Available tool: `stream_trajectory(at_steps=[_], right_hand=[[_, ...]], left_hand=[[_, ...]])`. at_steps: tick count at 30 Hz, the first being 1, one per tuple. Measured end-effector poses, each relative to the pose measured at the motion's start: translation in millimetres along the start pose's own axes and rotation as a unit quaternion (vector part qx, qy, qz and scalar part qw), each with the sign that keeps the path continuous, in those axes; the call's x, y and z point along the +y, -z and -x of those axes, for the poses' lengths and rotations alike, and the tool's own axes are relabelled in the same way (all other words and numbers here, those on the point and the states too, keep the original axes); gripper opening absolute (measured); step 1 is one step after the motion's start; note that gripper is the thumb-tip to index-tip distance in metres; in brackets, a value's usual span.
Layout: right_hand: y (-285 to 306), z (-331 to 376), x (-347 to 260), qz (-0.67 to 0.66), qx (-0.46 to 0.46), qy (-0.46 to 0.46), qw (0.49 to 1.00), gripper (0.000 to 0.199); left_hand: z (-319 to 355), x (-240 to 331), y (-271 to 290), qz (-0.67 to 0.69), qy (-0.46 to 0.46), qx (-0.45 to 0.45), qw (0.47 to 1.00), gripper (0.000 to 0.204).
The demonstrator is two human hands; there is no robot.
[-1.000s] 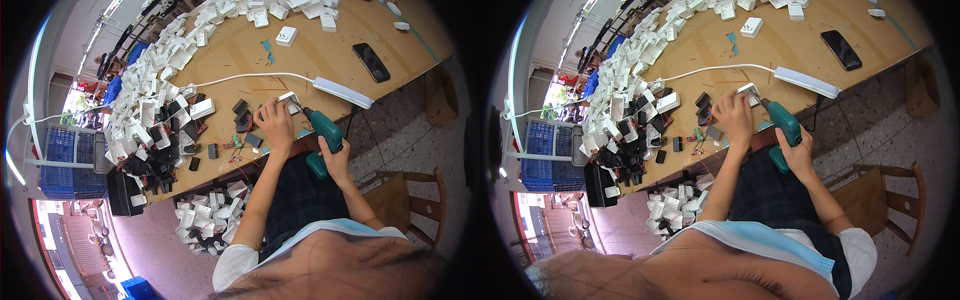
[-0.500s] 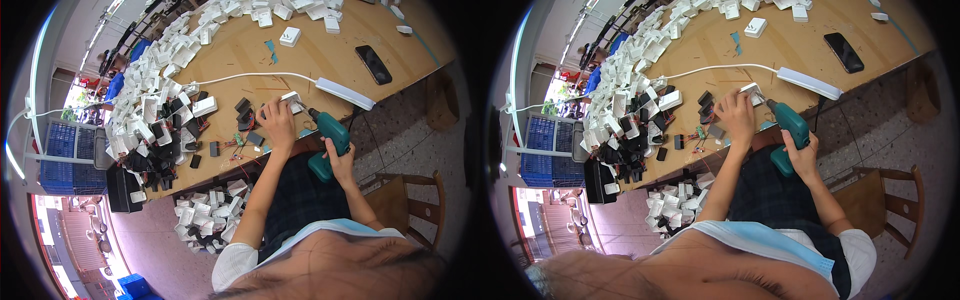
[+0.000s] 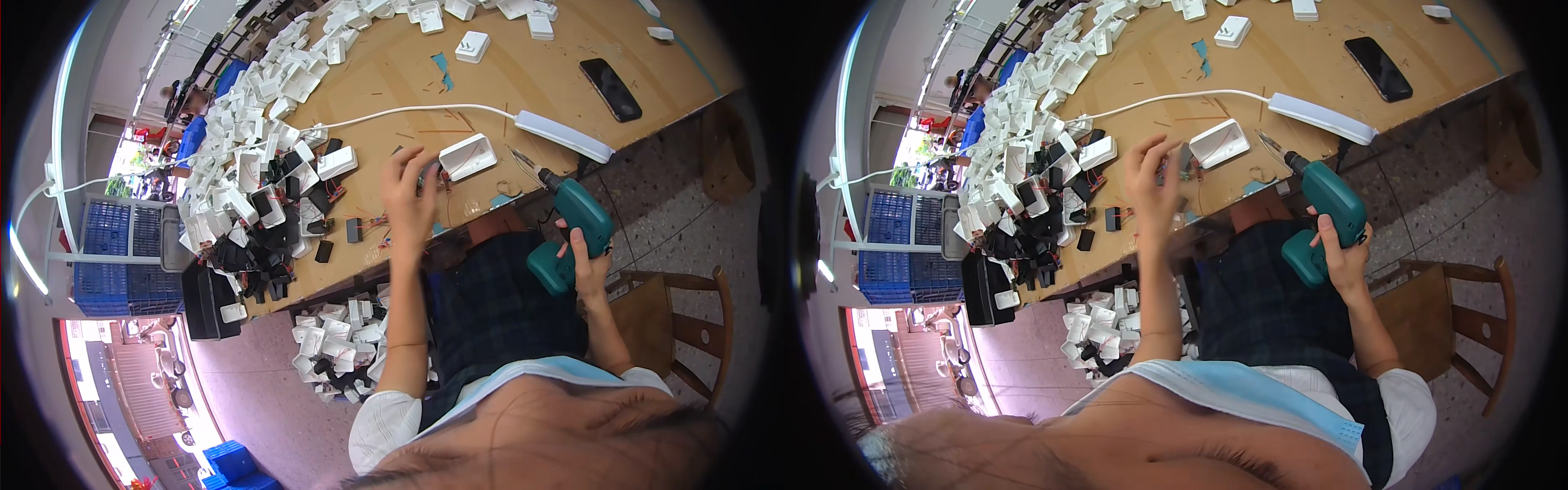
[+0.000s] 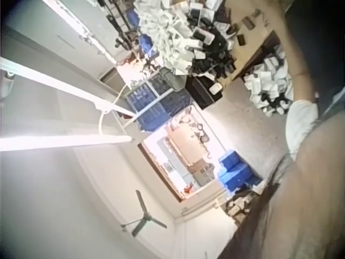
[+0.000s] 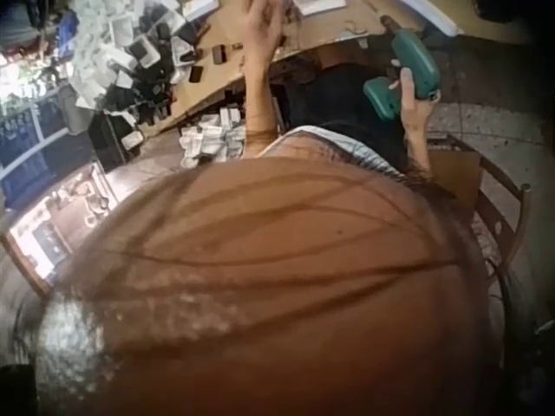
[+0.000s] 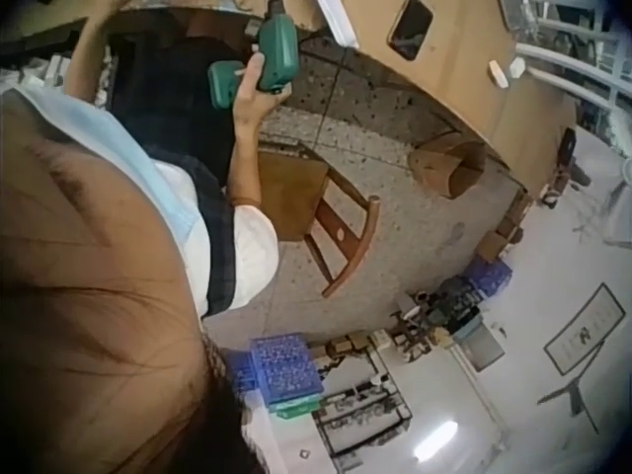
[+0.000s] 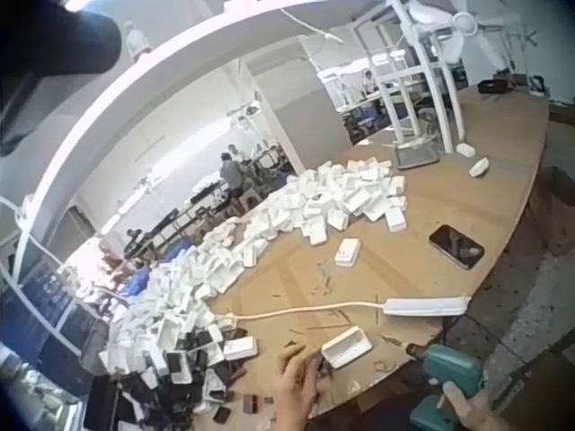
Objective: Assembling white plastic component housings containing circuit boards and wires using an electric screwdriver.
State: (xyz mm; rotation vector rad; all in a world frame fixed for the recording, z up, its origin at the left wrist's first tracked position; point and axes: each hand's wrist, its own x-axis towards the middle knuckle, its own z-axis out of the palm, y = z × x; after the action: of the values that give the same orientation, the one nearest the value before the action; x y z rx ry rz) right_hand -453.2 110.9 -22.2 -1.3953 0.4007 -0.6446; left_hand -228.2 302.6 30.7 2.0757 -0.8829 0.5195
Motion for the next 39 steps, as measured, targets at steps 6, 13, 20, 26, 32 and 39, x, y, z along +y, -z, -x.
stream_trajectory(at_steps=[6, 13, 20, 26, 32, 39], right_hand=[[-5.6, 0.8, 2.5, -0.024, 0.005, -0.012, 1.000, 0.029], [-4.9, 2.9, 2.8, -0.030, -0.003, -0.001, 1.000, 0.028], [-14.8, -1.7, 2.3, -0.025, 0.004, -0.014, 1.000, 0.029], [-19.5, -10.1, 2.5, 0.020, -0.007, -0.025, 0.999, 0.028], [-30.1, -19.7, 4.0, 0.083, -0.005, 0.016, 0.996, 0.022], [-39.8, -24.6, -3.5, 0.131, -0.008, 0.016, 0.991, 0.023]], left_hand=[[5.6, -31.3, 27.5, -0.125, -0.245, -0.239, 0.931, 0.028], [-6.9, -30.1, 26.1, -0.185, -0.402, -0.350, 0.825, 0.022], [-7.7, -19.2, -7.5, -0.046, -0.229, -0.213, 0.949, 0.019], [1.6, -9.5, -43.9, -0.005, -0.047, -0.086, 0.995, 0.013], [9.5, 1.2, -68.9, -0.154, -0.049, -0.006, 0.987, 0.011], [9.2, -9.6, -83.3, -0.179, -0.047, 0.034, 0.982, 0.013]])
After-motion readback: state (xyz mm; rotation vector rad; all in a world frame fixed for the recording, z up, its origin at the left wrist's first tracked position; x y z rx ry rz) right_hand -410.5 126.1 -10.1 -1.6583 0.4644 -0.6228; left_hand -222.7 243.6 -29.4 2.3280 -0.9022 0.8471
